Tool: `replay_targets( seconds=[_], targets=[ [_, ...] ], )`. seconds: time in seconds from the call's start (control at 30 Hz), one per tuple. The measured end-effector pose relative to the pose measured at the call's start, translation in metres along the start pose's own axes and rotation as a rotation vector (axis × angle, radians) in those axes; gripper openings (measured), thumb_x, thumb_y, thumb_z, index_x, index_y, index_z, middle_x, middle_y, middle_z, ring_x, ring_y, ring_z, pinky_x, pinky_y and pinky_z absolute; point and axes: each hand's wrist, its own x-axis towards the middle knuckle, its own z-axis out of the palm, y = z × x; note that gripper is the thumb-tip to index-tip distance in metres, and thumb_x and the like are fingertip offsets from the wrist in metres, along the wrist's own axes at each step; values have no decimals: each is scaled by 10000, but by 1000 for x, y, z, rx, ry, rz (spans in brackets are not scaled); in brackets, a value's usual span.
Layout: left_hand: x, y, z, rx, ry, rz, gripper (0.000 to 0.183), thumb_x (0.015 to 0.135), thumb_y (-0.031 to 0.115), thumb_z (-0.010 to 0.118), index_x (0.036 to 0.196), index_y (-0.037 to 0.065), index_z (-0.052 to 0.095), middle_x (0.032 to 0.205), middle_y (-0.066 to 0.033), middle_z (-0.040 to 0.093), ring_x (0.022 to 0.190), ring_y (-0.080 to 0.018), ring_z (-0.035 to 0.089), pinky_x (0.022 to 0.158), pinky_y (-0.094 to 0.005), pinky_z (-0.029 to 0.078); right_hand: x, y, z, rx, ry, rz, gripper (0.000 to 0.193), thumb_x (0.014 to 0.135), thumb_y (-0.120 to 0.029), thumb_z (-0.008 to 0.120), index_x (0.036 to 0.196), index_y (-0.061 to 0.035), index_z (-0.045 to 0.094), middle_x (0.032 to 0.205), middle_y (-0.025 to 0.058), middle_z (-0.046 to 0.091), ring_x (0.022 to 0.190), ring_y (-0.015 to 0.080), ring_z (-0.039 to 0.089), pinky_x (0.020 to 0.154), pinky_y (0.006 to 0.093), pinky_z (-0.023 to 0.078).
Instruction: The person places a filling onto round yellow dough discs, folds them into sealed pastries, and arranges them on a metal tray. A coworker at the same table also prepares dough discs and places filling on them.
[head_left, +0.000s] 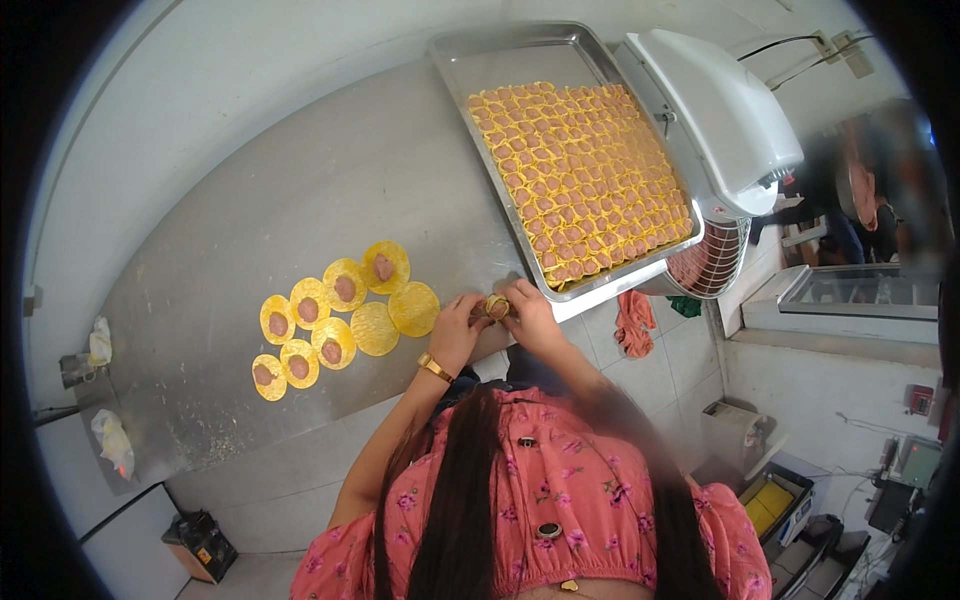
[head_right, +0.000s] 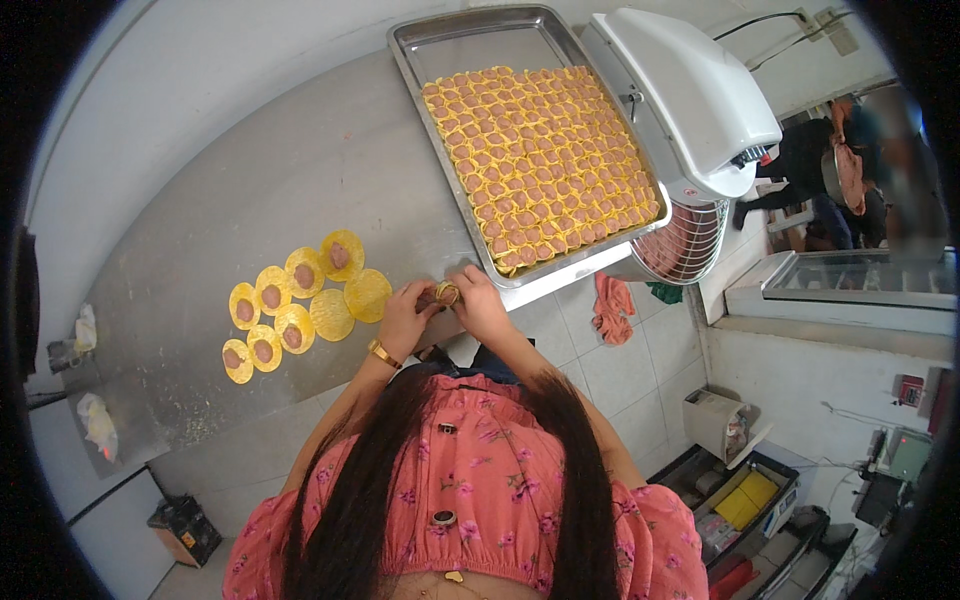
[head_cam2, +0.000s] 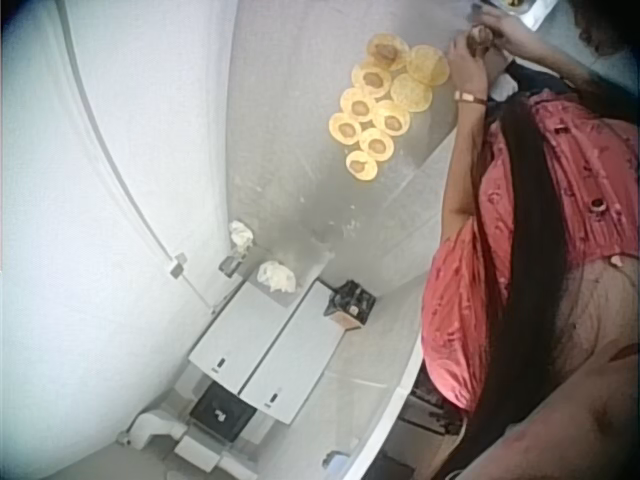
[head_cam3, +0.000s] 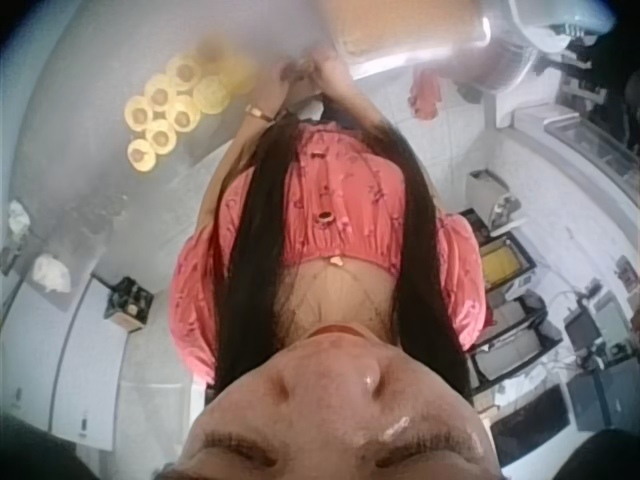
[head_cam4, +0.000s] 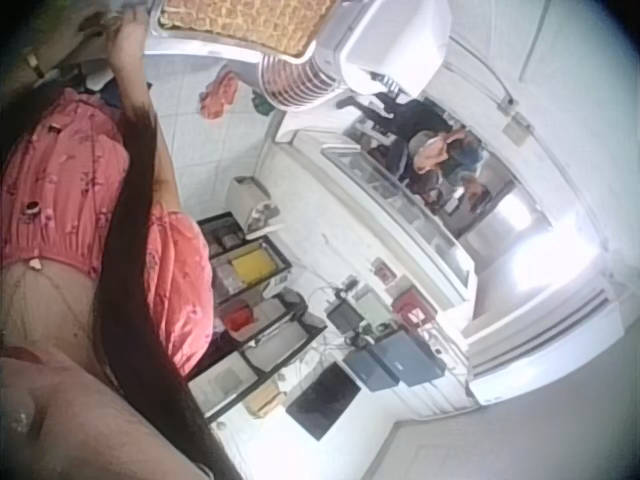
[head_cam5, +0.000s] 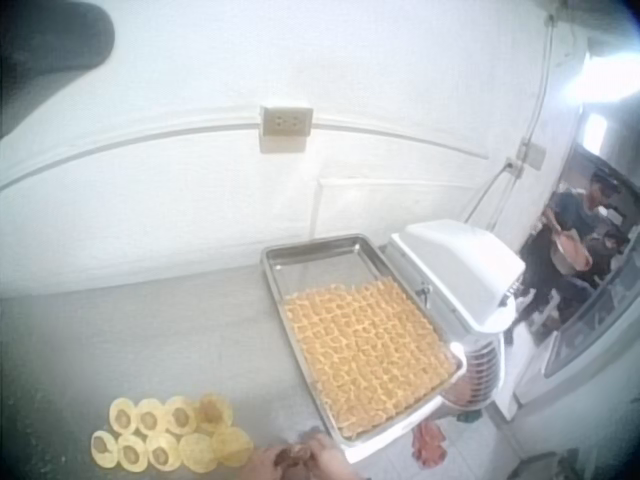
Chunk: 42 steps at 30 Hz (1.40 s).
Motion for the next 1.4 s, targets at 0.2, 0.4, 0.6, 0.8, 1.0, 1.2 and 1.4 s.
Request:
replay_targets(
  seconds=[0.2, 0.4, 0.6, 0.8, 1.0, 1.2, 1.4],
  targets=[
    [0, -1, 1, -44, -11, -52, 277, 719, 50, 724, 965, 36, 599, 833, -130, 648, 767, -278, 648, 675, -353, 510, 3, -4, 0, -16, 64, -118, 340, 658, 67, 584, 988, -16, 590, 907, 158, 541, 907, 370, 547, 765, 431, 464],
    [0, -3, 3, -43, -4, -24, 264, 722, 38, 720, 954, 41, 593, 838, -130, 647, 764, -260, 651, 670, -338, 513, 5, -8, -4, -29, -44, -68, 350, 652, 81, 574, 987, -19, 587, 904, 159, 540, 930, 378, 539, 779, 435, 458],
    [-2, -6, 1, -67, 10, -26, 287, 712, 25, 720, 967, 35, 588, 872, -129, 632, 769, -260, 641, 659, -341, 510, 6, -11, -5, -55, -35, -35, 347, 651, 89, 565, 981, -20, 578, 911, 158, 540, 922, 376, 540, 768, 431, 460],
    [-1, -8, -2, -3, -62, -41, 318, 706, 13, 718, 994, 37, 587, 901, -132, 626, 784, -271, 631, 685, -338, 507, 9, -13, -5, -61, 9, -158, 369, 647, 88, 573, 1001, -17, 571, 922, 159, 538, 922, 373, 541, 773, 432, 462],
    [1, -8, -1, -43, 14, 29, 319, 703, 3, 712, 997, 32, 592, 908, -134, 625, 797, -272, 628, 699, -346, 503, 10, -11, -6, -100, -109, -49, 444, 645, 82, 580, 1079, -8, 559, 973, 169, 536, 944, 372, 542, 799, 431, 462],
    [0, -6, -3, -13, -13, -40, 313, 709, -8, 701, 1003, 30, 600, 892, -127, 636, 809, -271, 634, 703, -354, 505, 10, -9, -6, -71, -57, -1, 384, 648, 67, 597, 1024, -9, 585, 949, 174, 546, 957, 377, 543, 792, 435, 463],
    [1, -6, -1, 0, -36, -22, 318, 709, -20, 698, 1007, 31, 601, 868, -130, 642, 787, -269, 644, 698, -353, 509, 11, -9, -6, -56, -97, -46, 351, 660, 65, 595, 1002, -10, 602, 933, 182, 553, 932, 386, 553, 782, 433, 470]
  ],
)
